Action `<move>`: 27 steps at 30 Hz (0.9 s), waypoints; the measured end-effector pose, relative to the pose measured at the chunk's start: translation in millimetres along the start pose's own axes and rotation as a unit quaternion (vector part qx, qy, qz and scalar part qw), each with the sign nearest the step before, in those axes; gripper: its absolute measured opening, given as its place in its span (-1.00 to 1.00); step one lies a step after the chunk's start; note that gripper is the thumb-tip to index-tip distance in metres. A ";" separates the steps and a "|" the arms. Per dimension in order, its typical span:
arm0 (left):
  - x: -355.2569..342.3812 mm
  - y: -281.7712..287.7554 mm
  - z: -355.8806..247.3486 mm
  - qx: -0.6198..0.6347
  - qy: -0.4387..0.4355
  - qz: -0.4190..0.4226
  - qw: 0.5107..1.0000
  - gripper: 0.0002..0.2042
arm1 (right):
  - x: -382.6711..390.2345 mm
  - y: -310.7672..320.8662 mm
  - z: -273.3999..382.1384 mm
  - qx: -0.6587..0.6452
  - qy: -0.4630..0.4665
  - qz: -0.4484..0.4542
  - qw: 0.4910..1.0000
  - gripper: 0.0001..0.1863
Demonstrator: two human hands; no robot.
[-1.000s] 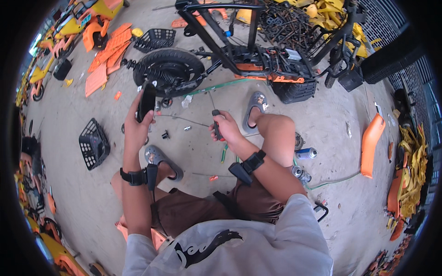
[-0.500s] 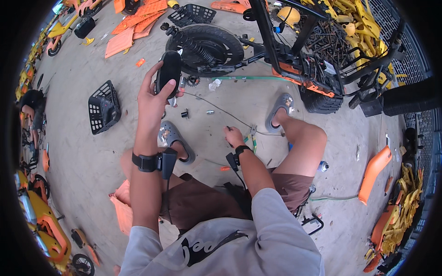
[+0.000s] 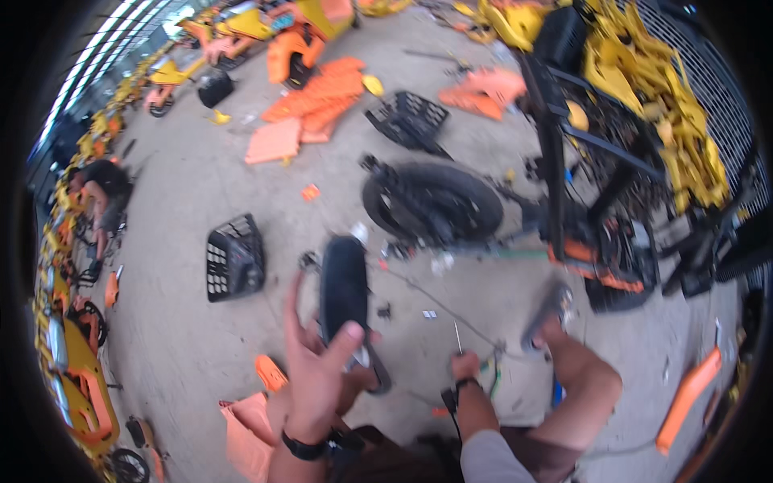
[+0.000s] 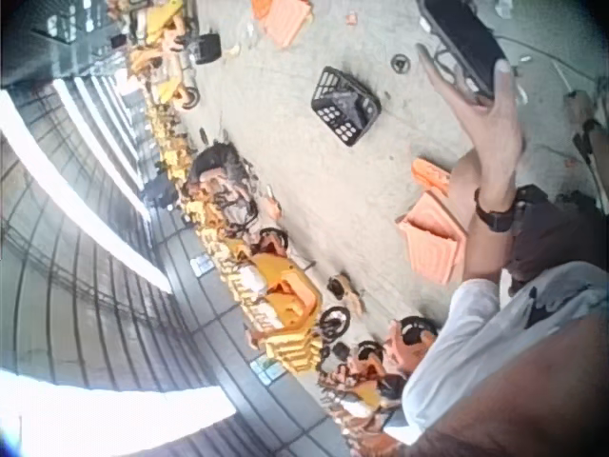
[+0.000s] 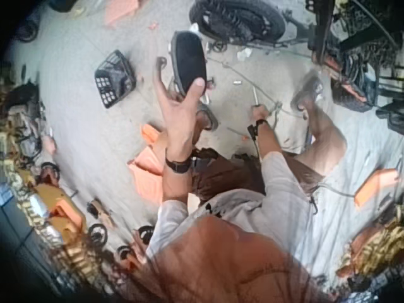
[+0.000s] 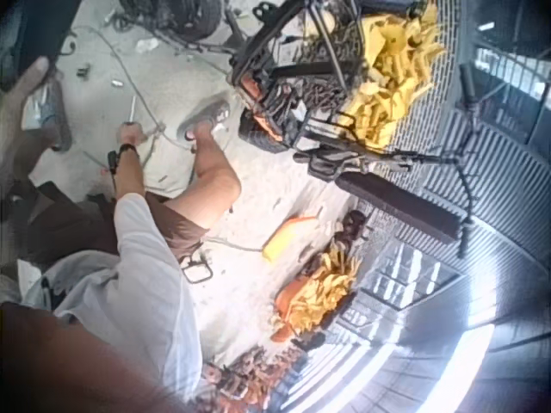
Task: The person uses a screwdriver to unscrew and disassemble the dashboard components of a scooter.
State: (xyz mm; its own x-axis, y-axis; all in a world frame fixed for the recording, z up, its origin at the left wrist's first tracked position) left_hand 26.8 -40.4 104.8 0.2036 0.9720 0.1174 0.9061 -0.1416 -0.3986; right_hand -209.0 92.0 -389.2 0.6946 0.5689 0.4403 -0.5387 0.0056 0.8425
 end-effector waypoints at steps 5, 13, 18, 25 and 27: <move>-13.4 -23.7 21.7 -0.008 0.009 0.119 0.993 -0.12 | 9.5 13.5 -3.3 0.009 -0.056 0.011 0.998 -0.54; -17.5 -20.3 35.2 -0.029 0.048 0.120 0.991 -0.14 | 8.7 16.2 -17.1 -0.038 -0.091 -0.049 0.994 -0.66; -18.3 -27.1 44.8 -0.018 0.046 0.108 0.993 -0.22 | 19.6 25.6 -10.3 -0.087 0.011 -0.049 0.995 -0.67; -7.1 -28.3 46.3 -0.080 0.006 0.114 0.990 -0.32 | 67.2 67.6 29.0 -0.333 0.009 0.158 0.930 -0.84; -11.5 -30.2 59.7 -0.046 -0.005 0.112 0.993 -0.35 | 62.0 83.2 41.2 -0.371 0.022 0.174 0.912 -0.89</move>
State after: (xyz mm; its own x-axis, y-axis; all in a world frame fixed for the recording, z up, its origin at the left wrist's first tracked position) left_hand -25.0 -36.1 61.2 0.3999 0.9162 0.0256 0.8691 -0.3701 -0.3282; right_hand -191.1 93.9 -279.0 0.4082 0.6750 0.6146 -0.9088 0.3641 0.2037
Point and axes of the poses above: each hand's wrist, its own x-axis away from the middle knuckle, its own y-axis out of the back of the hand, z = x × y, the point moved 4 cm from there along -x, towards the middle knuckle, and after that the axes turned 7 degrees about x, right-handed, at the moved point
